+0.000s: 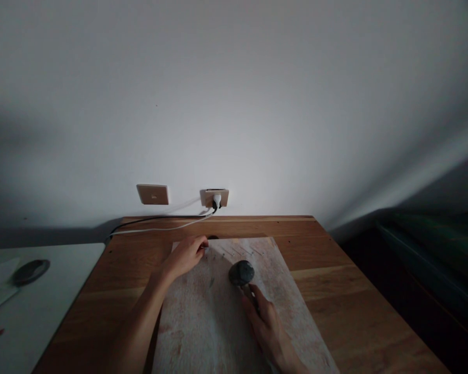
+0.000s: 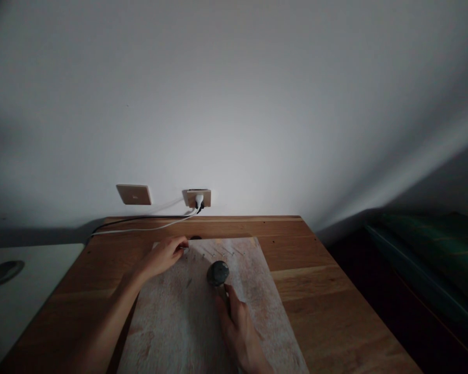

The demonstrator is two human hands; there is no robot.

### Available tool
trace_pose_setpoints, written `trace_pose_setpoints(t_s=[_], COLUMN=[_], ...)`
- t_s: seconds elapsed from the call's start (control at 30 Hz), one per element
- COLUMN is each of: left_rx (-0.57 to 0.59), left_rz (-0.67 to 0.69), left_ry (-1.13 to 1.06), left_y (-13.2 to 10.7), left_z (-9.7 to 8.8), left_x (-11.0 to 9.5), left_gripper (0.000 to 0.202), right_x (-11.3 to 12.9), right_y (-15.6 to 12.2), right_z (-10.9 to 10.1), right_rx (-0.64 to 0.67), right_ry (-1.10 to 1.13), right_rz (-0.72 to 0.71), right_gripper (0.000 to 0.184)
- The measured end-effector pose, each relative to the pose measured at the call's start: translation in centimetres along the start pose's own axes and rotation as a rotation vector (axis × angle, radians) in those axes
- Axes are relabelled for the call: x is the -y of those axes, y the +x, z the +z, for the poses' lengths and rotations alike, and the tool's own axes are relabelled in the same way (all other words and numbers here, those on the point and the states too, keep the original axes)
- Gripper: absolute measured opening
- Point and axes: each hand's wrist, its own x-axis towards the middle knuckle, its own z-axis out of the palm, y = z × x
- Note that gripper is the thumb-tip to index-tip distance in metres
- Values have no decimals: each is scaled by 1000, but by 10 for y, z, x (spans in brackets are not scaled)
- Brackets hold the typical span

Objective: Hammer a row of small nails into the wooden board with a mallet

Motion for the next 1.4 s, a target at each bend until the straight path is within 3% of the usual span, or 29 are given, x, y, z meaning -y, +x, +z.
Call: trace_pose_setpoints(t_s=[0.27,0.4,0.57,1.03,1.17,1.4], left_rx=[9,36,14,-2,17,10], left_rz=[-8,-4,-13,-39,-44,-52], left_ry=[5,13,8,-14,7,14], left_y=[0,1,0,0,0,0], left_z=[-1,-1,-1,-5,-5,-5], left_x=[-2,-1,-2,-5,-6,-6], left_gripper=[23,21,20,22,21,20], right_x=[4,8,10,6,6,-5], right_y=[0,0,0,2,2,0], right_z=[-1,-3,-2,-4,-2,2], right_rx=[30,70,0,69,30,-4], right_ry=[2,13,28,-13,17,-6], right_rz=[4,-26,-30,-33,-56,4], right_gripper=[76,64,62,62,61,74])
